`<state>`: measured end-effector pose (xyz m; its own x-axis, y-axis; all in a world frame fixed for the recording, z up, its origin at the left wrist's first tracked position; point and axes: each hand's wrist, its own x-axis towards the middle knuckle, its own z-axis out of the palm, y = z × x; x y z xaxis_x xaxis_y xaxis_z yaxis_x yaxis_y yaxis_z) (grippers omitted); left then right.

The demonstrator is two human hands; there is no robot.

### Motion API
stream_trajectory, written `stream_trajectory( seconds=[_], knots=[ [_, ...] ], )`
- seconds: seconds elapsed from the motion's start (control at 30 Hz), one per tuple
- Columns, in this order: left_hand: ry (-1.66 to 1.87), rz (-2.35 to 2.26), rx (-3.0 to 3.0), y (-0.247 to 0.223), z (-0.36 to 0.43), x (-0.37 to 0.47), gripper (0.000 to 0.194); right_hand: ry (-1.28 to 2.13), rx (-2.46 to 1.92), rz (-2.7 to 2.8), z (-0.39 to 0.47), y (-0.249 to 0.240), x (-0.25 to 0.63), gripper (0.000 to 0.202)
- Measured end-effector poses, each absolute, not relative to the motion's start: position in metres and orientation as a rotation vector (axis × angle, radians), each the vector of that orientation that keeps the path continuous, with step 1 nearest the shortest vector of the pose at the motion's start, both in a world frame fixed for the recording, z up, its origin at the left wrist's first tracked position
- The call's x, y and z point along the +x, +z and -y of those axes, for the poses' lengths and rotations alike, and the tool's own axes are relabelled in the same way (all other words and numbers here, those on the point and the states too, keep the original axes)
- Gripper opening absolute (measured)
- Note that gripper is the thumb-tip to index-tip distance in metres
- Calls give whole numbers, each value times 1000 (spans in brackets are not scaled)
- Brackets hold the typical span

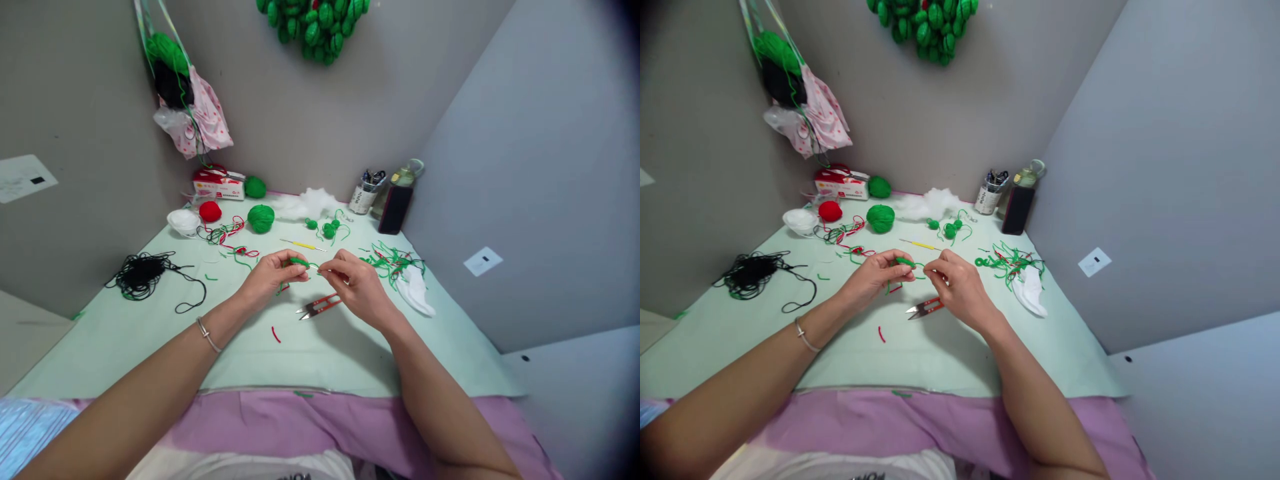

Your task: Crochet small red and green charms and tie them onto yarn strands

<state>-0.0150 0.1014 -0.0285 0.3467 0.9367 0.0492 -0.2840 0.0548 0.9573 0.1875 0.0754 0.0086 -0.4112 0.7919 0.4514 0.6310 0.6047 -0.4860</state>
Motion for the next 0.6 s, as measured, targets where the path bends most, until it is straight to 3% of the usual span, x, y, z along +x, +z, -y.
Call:
stream_trajectory(
  seconds=[0.6],
  knots=[
    [981,-794,1192,-29,-100,-16,23,657,-1082,1986,-81,0,179,12]
  ],
)
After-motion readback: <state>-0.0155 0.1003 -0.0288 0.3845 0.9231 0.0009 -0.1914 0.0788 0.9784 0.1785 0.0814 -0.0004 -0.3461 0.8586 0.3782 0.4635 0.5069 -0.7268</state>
